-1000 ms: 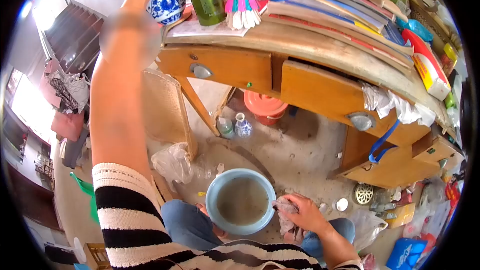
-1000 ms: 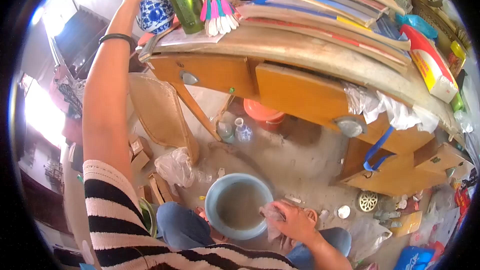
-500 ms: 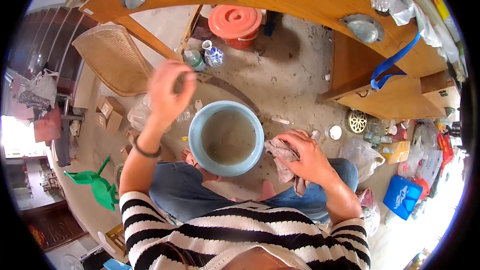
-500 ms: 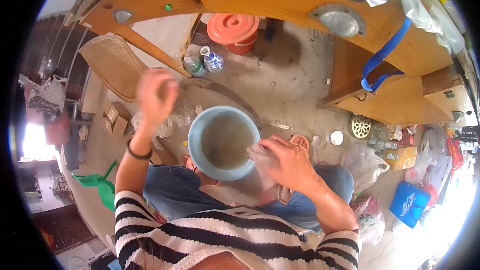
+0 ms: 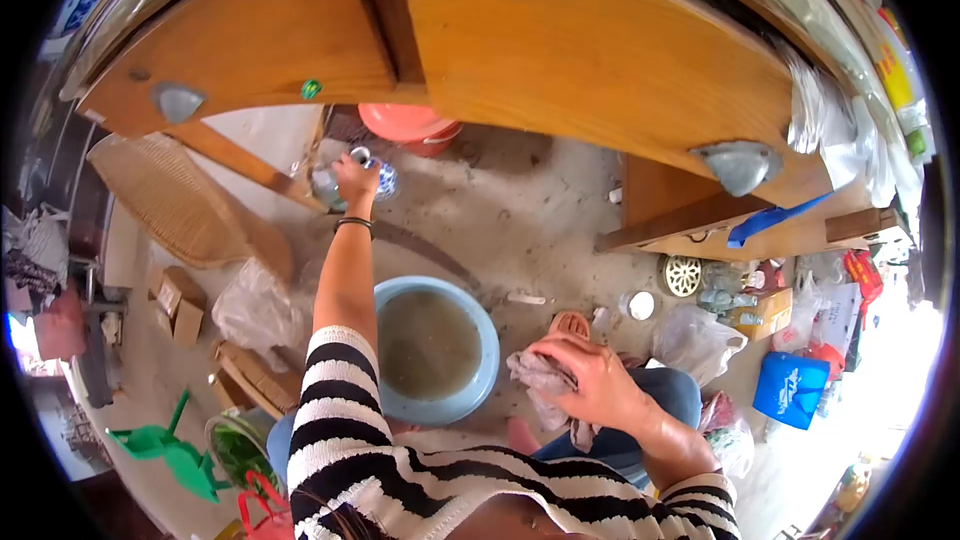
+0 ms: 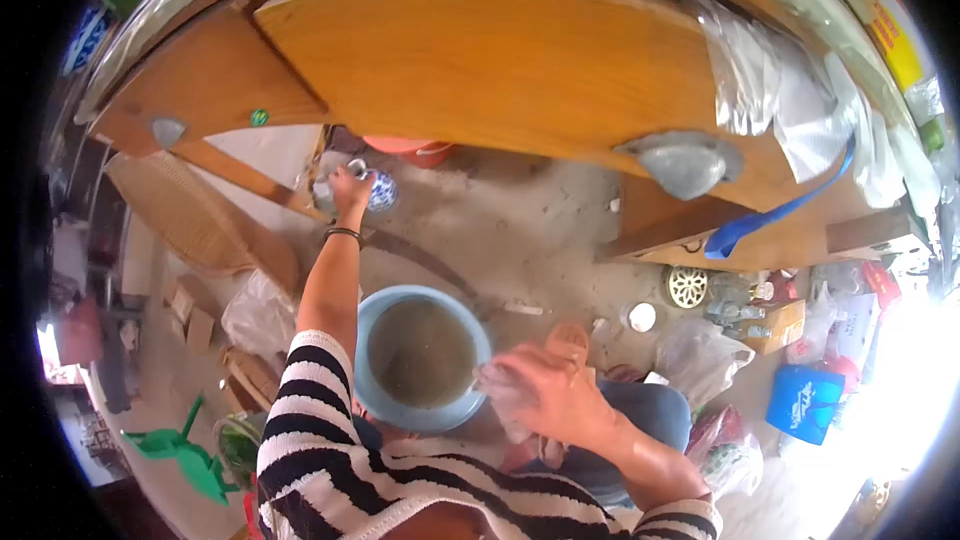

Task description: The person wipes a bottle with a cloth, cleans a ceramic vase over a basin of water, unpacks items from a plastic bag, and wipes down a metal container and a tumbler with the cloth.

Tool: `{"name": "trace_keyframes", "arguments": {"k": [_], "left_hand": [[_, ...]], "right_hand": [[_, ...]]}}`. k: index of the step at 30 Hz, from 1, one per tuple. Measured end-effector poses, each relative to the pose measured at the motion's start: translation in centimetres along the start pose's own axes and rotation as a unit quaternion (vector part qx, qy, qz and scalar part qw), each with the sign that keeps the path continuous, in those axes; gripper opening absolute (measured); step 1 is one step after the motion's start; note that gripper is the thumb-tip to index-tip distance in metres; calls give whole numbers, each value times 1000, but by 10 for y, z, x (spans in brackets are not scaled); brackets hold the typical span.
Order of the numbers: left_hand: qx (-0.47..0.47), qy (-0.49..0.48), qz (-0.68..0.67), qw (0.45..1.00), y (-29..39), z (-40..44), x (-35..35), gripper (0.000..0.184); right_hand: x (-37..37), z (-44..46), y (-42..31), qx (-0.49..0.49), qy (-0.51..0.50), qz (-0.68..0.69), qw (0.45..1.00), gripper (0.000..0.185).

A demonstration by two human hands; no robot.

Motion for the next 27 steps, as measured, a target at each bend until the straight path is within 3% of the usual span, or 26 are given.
{"name": "trace_keyframes", "arguments": {"k": [2, 6, 9, 10, 11, 12, 14, 16, 17, 18, 19, 21, 26, 27], "left_hand": [[11, -4, 26, 1000, 4, 4, -6, 52], [-87, -16, 28, 996, 6, -10, 10, 38], [-214, 0, -37, 976, 5, -31, 54, 38], [-229, 1, -78, 970, 13, -38, 81, 38], [-205, -62, -97, 972, 18, -45, 109, 45], [-218, -51, -158, 962, 25, -53, 138, 49], [-216, -53, -231, 947, 27, -66, 173, 51], [-164, -102, -423, 885, 51, -96, 222, 44], [-134, -122, -514, 838, 72, -111, 251, 41], [-112, -116, -520, 839, 89, -130, 281, 34], [-108, -137, -569, 804, 96, -150, 306, 33], [-95, -169, -665, 721, 104, -177, 332, 32], [-95, -145, -684, 708, 111, -231, 347, 30], [-74, -152, -696, 698, 110, -238, 348, 30]], "right_hand": [[1, 1, 0, -19, -11, 1, 1000, 48], [4, -1, 1, -11, -4, 1, 1000, 48], [9, -6, 0, 13, 45, -17, 999, 48], [12, -9, -4, -14, 52, 27, 998, 47], [10, -14, -4, -20, 76, -11, 997, 46], [9, -18, 1, -3, 102, 1, 995, 46], [7, -25, 5, -64, 165, 43, 983, 43], [7, -21, 23, -133, 166, 208, 955, 59], [9, -22, 23, -160, 146, 366, 905, 63], [10, -19, 22, -182, 120, 513, 830, 66], [10, -15, 24, -189, 140, 533, 813, 77], [4, -13, -4, -53, 172, 511, 840, 76], [-34, 12, -102, 182, 332, 307, 873, 65], [-51, 23, -107, 257, 415, 140, 862, 67]]}}
Point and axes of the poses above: each hand's wrist, its own z-axis towards the middle knuckle, its own x-axis out of the back of the hand, y = z × x, the point moved 2 cm from there along z, towards the middle knuckle, and after that the axes turned 3 degrees about -x, right-handed, at the moved point
